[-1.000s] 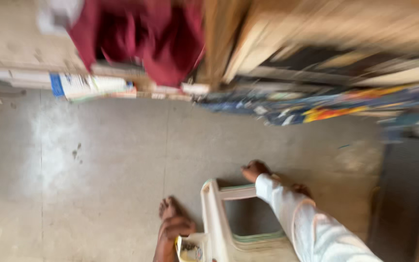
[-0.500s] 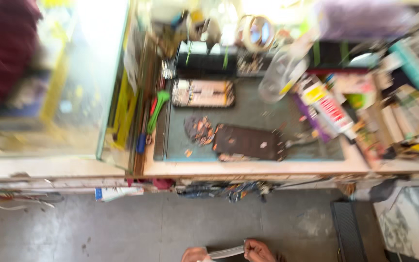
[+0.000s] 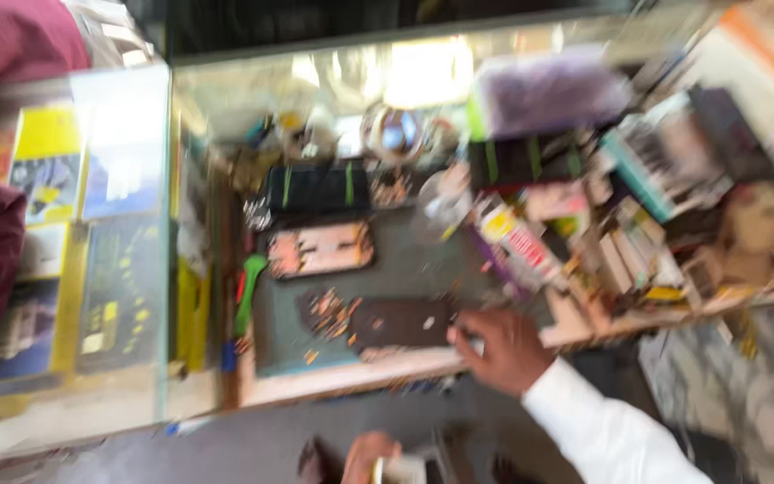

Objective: The person cleans the back cover of a disassembled smartphone using a spray bottle and a toothbrush. They then apply adhesive tape to the back cover and reassemble the phone. Finally, they test the phone's functionality by turning it on and interacting with the screen.

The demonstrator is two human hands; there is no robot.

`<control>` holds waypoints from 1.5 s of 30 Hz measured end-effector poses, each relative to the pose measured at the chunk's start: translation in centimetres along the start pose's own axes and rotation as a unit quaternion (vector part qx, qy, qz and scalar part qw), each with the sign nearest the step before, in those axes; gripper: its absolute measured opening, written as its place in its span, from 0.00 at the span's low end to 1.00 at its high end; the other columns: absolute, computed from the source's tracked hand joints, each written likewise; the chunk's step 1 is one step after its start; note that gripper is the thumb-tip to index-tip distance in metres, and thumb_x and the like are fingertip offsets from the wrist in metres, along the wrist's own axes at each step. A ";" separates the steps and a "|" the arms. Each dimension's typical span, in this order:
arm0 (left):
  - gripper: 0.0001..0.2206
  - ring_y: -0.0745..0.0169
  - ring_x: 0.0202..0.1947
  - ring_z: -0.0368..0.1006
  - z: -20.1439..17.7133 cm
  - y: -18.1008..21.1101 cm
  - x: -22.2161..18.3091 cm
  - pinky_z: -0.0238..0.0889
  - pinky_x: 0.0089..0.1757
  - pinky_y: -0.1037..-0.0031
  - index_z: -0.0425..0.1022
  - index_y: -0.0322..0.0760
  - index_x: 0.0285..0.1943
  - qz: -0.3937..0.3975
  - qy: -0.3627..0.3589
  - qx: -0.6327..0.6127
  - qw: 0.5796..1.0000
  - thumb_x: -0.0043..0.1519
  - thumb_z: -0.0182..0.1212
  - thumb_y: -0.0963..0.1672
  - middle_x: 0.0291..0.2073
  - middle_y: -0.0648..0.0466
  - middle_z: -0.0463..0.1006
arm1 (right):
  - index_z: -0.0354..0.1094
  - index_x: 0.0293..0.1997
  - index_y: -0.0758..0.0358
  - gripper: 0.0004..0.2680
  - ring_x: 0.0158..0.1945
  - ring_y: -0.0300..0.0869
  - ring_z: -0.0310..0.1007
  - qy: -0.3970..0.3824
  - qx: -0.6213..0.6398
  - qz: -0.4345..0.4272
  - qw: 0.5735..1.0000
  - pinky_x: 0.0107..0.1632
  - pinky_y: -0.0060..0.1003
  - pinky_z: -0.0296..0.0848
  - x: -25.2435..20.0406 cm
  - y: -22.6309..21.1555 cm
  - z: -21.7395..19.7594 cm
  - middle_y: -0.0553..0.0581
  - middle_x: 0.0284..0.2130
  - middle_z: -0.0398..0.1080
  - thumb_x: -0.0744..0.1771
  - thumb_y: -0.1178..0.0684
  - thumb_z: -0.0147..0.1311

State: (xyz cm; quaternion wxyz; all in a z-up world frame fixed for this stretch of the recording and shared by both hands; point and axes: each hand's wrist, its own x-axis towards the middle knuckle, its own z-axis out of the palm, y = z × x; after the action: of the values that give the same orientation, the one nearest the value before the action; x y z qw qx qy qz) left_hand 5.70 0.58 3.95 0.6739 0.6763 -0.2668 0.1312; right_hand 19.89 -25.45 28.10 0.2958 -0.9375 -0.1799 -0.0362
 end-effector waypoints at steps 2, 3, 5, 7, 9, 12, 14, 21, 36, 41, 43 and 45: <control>0.21 0.49 0.42 0.79 -1.9 4.4 0.2 0.71 0.46 0.63 0.75 0.32 0.49 -0.144 0.017 0.025 0.989 0.52 0.78 0.45 0.39 0.43 0.78 | 0.69 0.29 0.59 0.09 0.27 0.56 0.72 -0.032 -0.041 -0.029 0.998 0.31 0.52 0.67 1.8 -1.6 0.4 0.60 0.22 0.69 0.65 0.47 0.58; 0.23 0.49 0.44 0.78 -3.2 6.4 1.3 0.70 0.47 0.63 0.74 0.32 0.49 -0.181 0.010 0.023 0.983 0.50 0.80 0.46 0.41 0.43 0.76 | 0.69 0.30 0.59 0.08 0.28 0.56 0.72 -0.044 -0.063 -0.049 0.996 0.31 0.52 0.68 2.8 -2.4 0.8 0.59 0.23 0.69 0.64 0.47 0.58; 0.27 0.49 0.47 0.76 -4.2 9.2 4.7 0.67 0.50 0.62 0.73 0.34 0.50 -0.224 -0.014 0.001 0.974 0.46 0.83 0.47 0.43 0.43 0.74 | 0.70 0.32 0.58 0.08 0.30 0.55 0.73 -0.067 -0.097 -0.033 0.993 0.33 0.52 0.70 3.7 -2.9 0.7 0.58 0.25 0.69 0.64 0.47 0.59; 0.29 0.50 0.48 0.76 -5.3 10.8 8.4 0.67 0.51 0.63 0.72 0.34 0.50 -0.210 -0.024 0.011 0.977 0.45 0.84 0.48 0.44 0.44 0.73 | 0.69 0.34 0.58 0.07 0.34 0.55 0.73 -0.076 -0.089 -0.028 0.993 0.36 0.51 0.71 4.0 -2.9 0.7 0.58 0.28 0.69 0.63 0.48 0.60; 0.29 0.50 0.48 0.75 -5.2 11.4 11.4 0.65 0.52 0.64 0.72 0.35 0.49 -0.130 -0.007 0.063 0.990 0.44 0.84 0.48 0.43 0.46 0.75 | 0.68 0.37 0.60 0.08 0.38 0.55 0.73 -0.073 -0.044 -0.038 0.996 0.38 0.49 0.73 4.1 -2.3 0.7 0.59 0.32 0.68 0.63 0.50 0.60; 0.29 0.50 0.47 0.75 -4.8 12.9 13.3 0.67 0.52 0.65 0.71 0.34 0.50 -0.186 0.019 0.088 0.978 0.40 0.79 0.45 0.45 0.47 0.74 | 0.67 0.42 0.61 0.07 0.45 0.56 0.71 -0.088 -0.020 -0.070 0.993 0.46 0.48 0.72 4.2 -1.7 1.8 0.61 0.38 0.67 0.63 0.56 0.58; 0.30 0.49 0.45 0.71 -3.4 12.9 14.9 0.67 0.49 0.66 0.67 0.33 0.55 -0.261 0.065 0.016 0.963 0.44 0.77 0.44 0.45 0.45 0.71 | 0.67 0.49 0.61 0.13 0.49 0.57 0.70 -0.100 -0.010 -0.110 0.989 0.51 0.49 0.71 4.6 -0.8 2.0 0.61 0.43 0.68 0.61 0.59 0.56; 0.31 0.48 0.52 0.68 -0.8 15.4 18.5 0.61 0.56 0.65 0.64 0.30 0.57 -0.170 0.069 0.097 0.978 0.45 0.76 0.41 0.50 0.43 0.69 | 0.63 0.67 0.59 0.25 0.56 0.58 0.73 -0.128 0.077 -0.067 0.986 0.55 0.45 0.73 3.0 -0.3 0.2 0.63 0.54 0.73 0.61 0.67 0.51; 0.31 0.58 0.43 0.67 -0.1 15.5 22.2 0.66 0.34 0.72 0.63 0.34 0.49 -0.228 0.145 0.101 0.957 0.41 0.82 0.44 0.48 0.47 0.65 | 0.76 0.47 0.64 0.15 0.35 0.41 0.81 -0.102 0.245 0.098 0.959 0.39 0.36 0.78 1.9 -8.9 -3.2 0.56 0.35 0.79 0.58 0.54 0.71; 0.27 0.65 0.42 0.73 -0.2 15.7 22.2 0.71 0.37 0.76 0.62 0.33 0.58 -0.245 0.135 0.016 0.960 0.52 0.73 0.40 0.51 0.49 0.66 | 0.77 0.45 0.64 0.09 0.36 0.40 0.83 -0.046 0.253 0.052 0.965 0.38 0.33 0.79 2.8 -8.8 -2.8 0.55 0.36 0.79 0.62 0.60 0.64; 0.24 0.66 0.43 0.75 -0.5 15.8 22.3 0.72 0.39 0.76 0.64 0.32 0.61 -0.271 0.124 -0.052 0.953 0.57 0.69 0.40 0.49 0.50 0.71 | 0.76 0.46 0.64 0.09 0.36 0.41 0.83 -0.034 0.264 0.051 0.962 0.37 0.33 0.79 3.2 -8.2 -2.7 0.55 0.36 0.79 0.63 0.62 0.62; 0.17 0.66 0.42 0.78 -1.3 16.2 22.1 0.74 0.41 0.77 0.67 0.31 0.60 -0.342 0.118 -0.144 0.921 0.63 0.63 0.41 0.46 0.50 0.79 | 0.75 0.46 0.64 0.09 0.36 0.42 0.82 -0.024 0.286 0.048 0.957 0.36 0.33 0.78 3.4 -7.7 -2.4 0.55 0.37 0.78 0.62 0.64 0.63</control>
State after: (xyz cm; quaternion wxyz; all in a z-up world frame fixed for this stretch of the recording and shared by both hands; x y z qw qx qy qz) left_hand 15.41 -1.42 29.50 0.7946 0.6016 0.0459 -0.0680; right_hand 20.42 -19.92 34.85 0.5489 -0.8215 -0.1448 0.0534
